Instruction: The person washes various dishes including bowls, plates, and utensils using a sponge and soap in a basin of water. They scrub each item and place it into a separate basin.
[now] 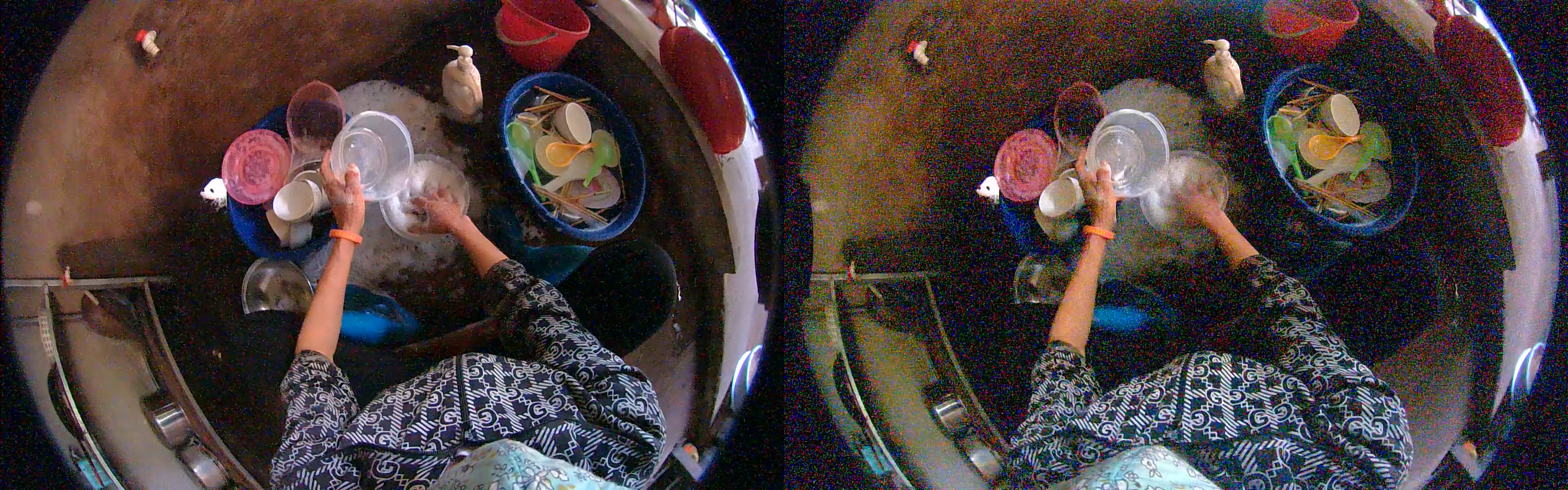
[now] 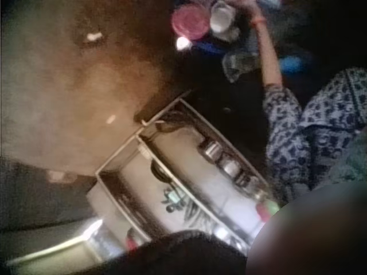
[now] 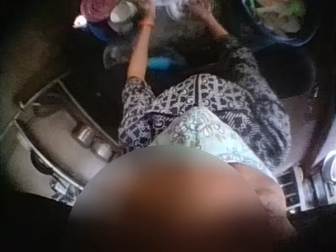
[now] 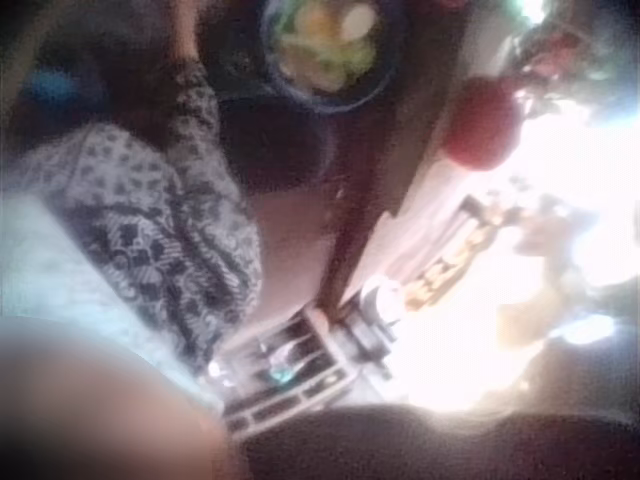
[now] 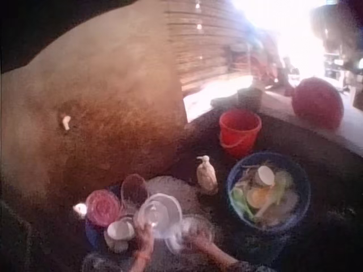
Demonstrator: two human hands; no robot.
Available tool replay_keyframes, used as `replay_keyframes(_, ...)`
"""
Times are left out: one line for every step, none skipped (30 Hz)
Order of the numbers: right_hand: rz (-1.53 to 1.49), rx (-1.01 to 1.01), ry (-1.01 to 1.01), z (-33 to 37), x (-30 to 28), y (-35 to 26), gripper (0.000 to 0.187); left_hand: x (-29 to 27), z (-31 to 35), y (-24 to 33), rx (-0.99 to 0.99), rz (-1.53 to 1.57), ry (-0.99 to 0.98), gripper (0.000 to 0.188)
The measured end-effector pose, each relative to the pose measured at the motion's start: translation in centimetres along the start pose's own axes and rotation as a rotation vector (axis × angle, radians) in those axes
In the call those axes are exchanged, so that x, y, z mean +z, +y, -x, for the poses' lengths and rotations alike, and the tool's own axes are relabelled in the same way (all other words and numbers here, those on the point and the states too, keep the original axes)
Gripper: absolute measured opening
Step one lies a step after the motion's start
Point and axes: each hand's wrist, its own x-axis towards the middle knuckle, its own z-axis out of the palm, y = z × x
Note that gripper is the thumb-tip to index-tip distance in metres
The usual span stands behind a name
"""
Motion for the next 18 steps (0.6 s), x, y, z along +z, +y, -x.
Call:
replay_keyframes(-0.009,-0.017,0.064,-0.3,0.8,0.3,0.066,0.3,-0.1,0.3,0.099,-0.047,0.000,0.060)
replay_keyframes(-0.042,-0.034,0.013,-1.0,1.4,0.4,0.065,0.3,0.0,0.6,0.140,-0.189,-0.012,0.062)
replay_keyframes(-0.072,-0.053,-0.033,-1.7,1.3,0.6,0.063,0.4,0.0,0.9,0.185,-0.329,-0.022,0.064)
replay_keyframes(-0.103,-0.003,-0.100,-2.3,1.0,0.8,0.061,0.4,0.1,1.1,0.257,-0.461,-0.025,0.066)
replay_keyframes(-0.239,-0.035,-0.055,-2.8,0.1,0.7,0.058,0.4,0.3,1.2,0.333,-0.506,-0.024,0.069)
replay_keyframes(-0.376,-0.001,-0.037,-2.8,-1.3,1.0,0.056,0.4,0.5,1.1,0.341,-0.523,-0.058,0.068)
replay_keyframes(-0.520,0.010,-0.020,-2.5,-2.7,0.9,0.053,0.4,0.8,1.0,0.345,-0.539,-0.095,0.068)
replay_keyframes(-0.789,-0.015,-0.007,-2.5,-4.6,0.4,0.051,0.6,0.9,0.8,0.360,-0.556,-0.129,0.067)
replay_keyframes(-1.053,-0.052,-0.012,-2.5,-6.5,-0.2,0.050,0.8,1.3,0.5,0.255,-0.594,-0.155,0.065)
replay_keyframes(-1.207,-0.256,0.067,-2.0,-8.5,-0.4,0.044,1.0,1.5,0.3,0.250,-0.522,-0.150,0.064)
replay_keyframes(-1.136,-0.156,0.174,-2.4,-10.2,-1.2,0.045,1.5,1.6,0.1,0.249,-0.467,-0.141,0.063)
replay_keyframes(-1.374,-0.290,0.232,-2.0,-11.0,-1.8,0.051,1.8,1.8,0.0,0.171,-0.428,-0.169,0.063)
replay_keyframes(-1.303,-0.288,0.324,-2.3,-11.5,-3.0,0.050,2.1,2.0,0.1,0.024,-0.249,-0.254,0.066)
replay_keyframes(-1.252,-0.421,0.452,-2.8,-11.9,-4.0,0.051,2.3,2.1,0.3,-0.214,-0.107,-0.336,0.071)
replay_keyframes(-1.202,-0.346,0.454,-2.9,-11.2,-5.4,0.055,2.5,3.1,0.7,-0.403,0.148,-0.329,0.073)
replay_keyframes(-1.139,-0.259,0.471,-3.2,-10.9,-6.2,0.058,2.9,3.9,1.1,-0.562,0.422,-0.316,0.076)
replay_keyframes(-0.911,-0.174,0.445,-2.9,-10.3,-6.4,0.067,2.8,4.8,1.2,-0.510,0.607,-0.355,0.084)
replay_keyframes(-0.769,-0.136,0.494,-3.1,-9.8,-7.0,0.068,2.9,4.9,1.1,-0.475,0.596,-0.344,0.083)
